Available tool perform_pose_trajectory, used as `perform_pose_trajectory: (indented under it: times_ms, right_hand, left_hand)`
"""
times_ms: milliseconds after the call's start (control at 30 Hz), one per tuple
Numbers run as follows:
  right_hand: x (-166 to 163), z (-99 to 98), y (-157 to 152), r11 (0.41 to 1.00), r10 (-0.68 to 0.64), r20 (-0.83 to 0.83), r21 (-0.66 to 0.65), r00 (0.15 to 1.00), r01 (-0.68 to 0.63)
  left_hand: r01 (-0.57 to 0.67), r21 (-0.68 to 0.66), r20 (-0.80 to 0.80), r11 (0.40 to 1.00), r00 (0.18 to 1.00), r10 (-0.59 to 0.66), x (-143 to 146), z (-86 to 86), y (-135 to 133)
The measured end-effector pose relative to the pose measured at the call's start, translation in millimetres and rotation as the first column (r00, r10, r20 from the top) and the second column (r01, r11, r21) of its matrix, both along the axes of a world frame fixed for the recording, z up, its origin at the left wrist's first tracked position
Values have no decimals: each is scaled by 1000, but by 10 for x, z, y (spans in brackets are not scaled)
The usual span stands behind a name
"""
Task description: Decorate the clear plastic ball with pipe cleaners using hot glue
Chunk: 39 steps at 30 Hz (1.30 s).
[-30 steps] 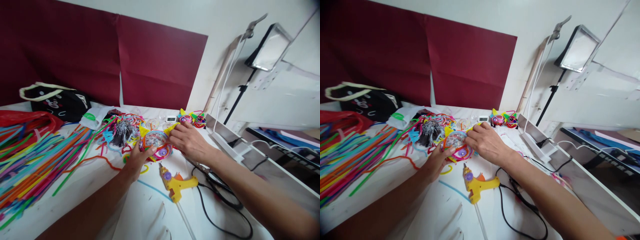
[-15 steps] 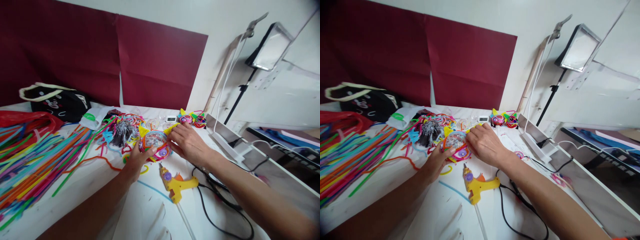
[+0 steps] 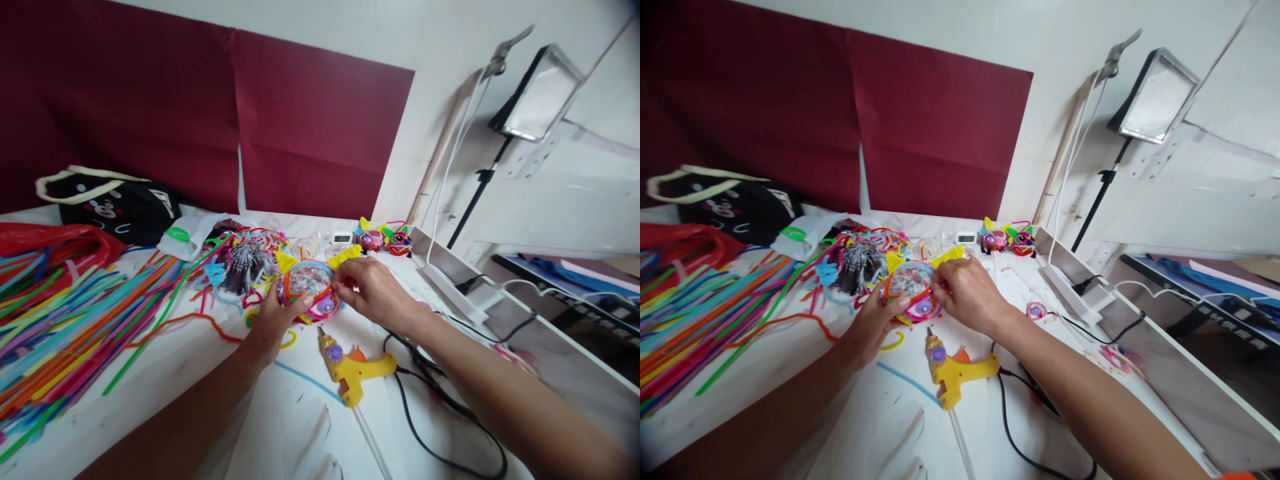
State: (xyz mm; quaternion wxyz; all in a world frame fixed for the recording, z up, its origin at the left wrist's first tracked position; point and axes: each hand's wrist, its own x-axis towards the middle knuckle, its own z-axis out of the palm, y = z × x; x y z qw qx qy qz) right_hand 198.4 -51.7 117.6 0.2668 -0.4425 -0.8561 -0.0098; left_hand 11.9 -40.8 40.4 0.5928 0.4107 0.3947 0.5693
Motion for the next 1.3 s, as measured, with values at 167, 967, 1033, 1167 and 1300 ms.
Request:
perform_pose_trajectory:
  times_ms: [167,967,1033,1167,1300]
  right_hand:
    - [35,20,-24,998,59,-52,1,997,-59]
    - [-30,30,-74,935,-33,306,347,951,-79]
    - [-41,35,-66,920,-59,357,382,932,-88]
    - [-54,17,-38,884,-109,410,457,906,-100]
    - [-58,-15,0,847,-119,420,515,900,-129]
  left_hand:
    - [26,-11,27,1000,999,-26,-5,12,-1]
    - [39,32,37,999,999,-40,-5,-5,11]
    - [43,49,35,998,998,-45,-9,-25,19]
    - [36,64,29,997,999,-37,-9,-47,25]
    - [21,41,28,999,999,-22,-6,-43,27]
